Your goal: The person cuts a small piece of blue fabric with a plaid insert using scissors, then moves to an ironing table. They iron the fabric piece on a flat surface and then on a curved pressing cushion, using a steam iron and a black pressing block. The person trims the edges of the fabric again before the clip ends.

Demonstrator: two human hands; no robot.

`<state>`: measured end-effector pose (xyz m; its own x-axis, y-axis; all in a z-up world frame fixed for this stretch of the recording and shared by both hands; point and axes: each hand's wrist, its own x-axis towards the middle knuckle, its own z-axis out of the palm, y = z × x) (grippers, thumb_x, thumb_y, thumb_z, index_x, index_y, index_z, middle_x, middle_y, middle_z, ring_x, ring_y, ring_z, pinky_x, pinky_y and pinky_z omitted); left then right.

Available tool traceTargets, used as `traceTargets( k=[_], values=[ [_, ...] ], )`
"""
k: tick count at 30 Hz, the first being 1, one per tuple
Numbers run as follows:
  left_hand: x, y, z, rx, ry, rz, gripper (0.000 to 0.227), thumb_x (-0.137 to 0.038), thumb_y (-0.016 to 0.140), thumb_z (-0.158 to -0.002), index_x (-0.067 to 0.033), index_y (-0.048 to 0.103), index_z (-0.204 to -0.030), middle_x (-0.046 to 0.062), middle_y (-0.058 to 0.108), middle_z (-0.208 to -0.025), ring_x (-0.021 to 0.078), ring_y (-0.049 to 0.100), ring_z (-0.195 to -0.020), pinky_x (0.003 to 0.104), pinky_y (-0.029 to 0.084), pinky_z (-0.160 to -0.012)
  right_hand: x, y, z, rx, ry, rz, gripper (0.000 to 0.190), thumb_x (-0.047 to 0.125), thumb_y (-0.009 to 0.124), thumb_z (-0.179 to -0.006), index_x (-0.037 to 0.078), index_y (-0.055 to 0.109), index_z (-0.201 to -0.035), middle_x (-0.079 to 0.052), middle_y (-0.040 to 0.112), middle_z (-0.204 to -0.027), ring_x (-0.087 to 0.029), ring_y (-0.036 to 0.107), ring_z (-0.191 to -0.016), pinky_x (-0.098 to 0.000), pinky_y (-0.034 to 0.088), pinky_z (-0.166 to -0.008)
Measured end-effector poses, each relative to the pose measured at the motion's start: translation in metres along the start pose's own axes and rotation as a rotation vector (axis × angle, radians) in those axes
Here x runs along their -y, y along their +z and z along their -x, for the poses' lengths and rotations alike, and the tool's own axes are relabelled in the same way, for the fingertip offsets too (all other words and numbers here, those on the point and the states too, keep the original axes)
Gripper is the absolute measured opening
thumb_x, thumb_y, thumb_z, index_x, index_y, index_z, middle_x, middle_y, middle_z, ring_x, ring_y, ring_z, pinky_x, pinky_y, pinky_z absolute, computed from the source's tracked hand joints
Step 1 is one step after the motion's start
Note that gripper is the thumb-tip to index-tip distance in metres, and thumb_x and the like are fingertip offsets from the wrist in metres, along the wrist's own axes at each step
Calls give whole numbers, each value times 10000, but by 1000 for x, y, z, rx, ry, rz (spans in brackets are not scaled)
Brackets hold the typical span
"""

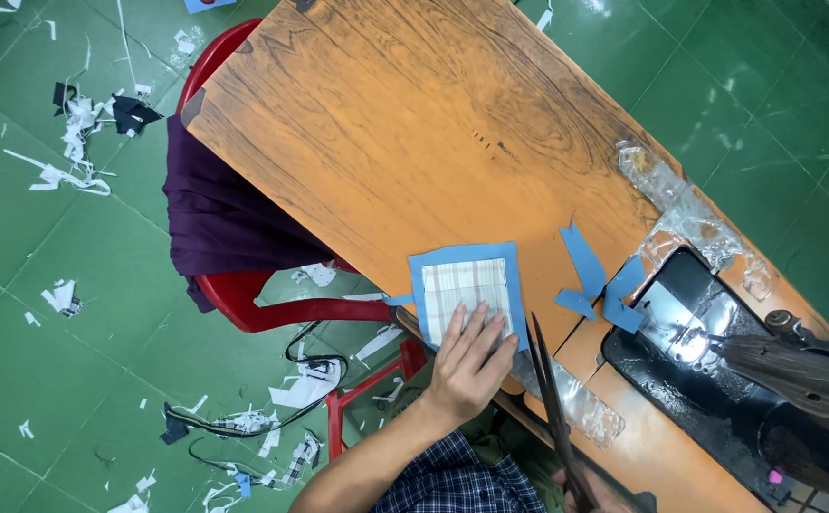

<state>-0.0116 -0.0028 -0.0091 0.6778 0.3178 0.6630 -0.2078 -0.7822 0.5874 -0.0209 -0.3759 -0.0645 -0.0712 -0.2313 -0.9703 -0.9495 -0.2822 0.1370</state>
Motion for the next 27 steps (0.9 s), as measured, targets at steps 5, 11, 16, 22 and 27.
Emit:
traceTargets(
  k=[5, 11, 16, 22, 27],
  values=[
    [2, 5, 2, -20, 10, -16, 116, 29, 762, -917, 0, 735, -1027, 262, 730, -1161, 448, 684, -1164, 635, 490, -1063, -4, 1, 23, 373, -732, 521, 1126, 890, 403, -618, 9, 565, -1300, -62, 611, -673, -171, 559, -535, -299, 530, -539],
    [1, 3, -5, -27, 17, -43, 67, 14, 762, -923, -11, 734, -979, 248, 746, -1117, 442, 707, -1124, 618, 510, -1043, 42, 74, 142, 235, -591, 619, 852, 683, 381, -759, 100, 616, -1333, -45, 601, -770, -158, 617, -615, -305, 553, -579],
    [2, 4, -1, -13, 17, -50, 48, -17, 751, -934, -21, 749, -982, 242, 742, -1131, 434, 696, -1140, 617, 512, -1041, 64, 118, 204, 172, -585, 645, 737, 613, 339, -853, 146, 609, -1355, -34, 567, -829, -151, 570, -615, -278, 521, -593],
    [3, 4, -1, -7, 20, -42, 54, -9, 739, -939, -12, 744, -993, 252, 737, -1131, 446, 692, -1140, 626, 514, -1036, 74, 133, 214, 146, -577, 694, 685, 593, 342, -875, 171, 612, -1342, -26, 555, -766, -137, 549, -555, -260, 496, -593],
    [3, 6, -1, -23, 19, -53, 39, -19, 715, -951, -22, 743, -978, 246, 743, -1121, 439, 696, -1135, 618, 517, -1031, 74, 135, 212, 187, -602, 719, 707, 614, 330, -866, 149, 591, -1329, -26, 574, -692, -135, 567, -555, -278, 503, -564]
  ],
)
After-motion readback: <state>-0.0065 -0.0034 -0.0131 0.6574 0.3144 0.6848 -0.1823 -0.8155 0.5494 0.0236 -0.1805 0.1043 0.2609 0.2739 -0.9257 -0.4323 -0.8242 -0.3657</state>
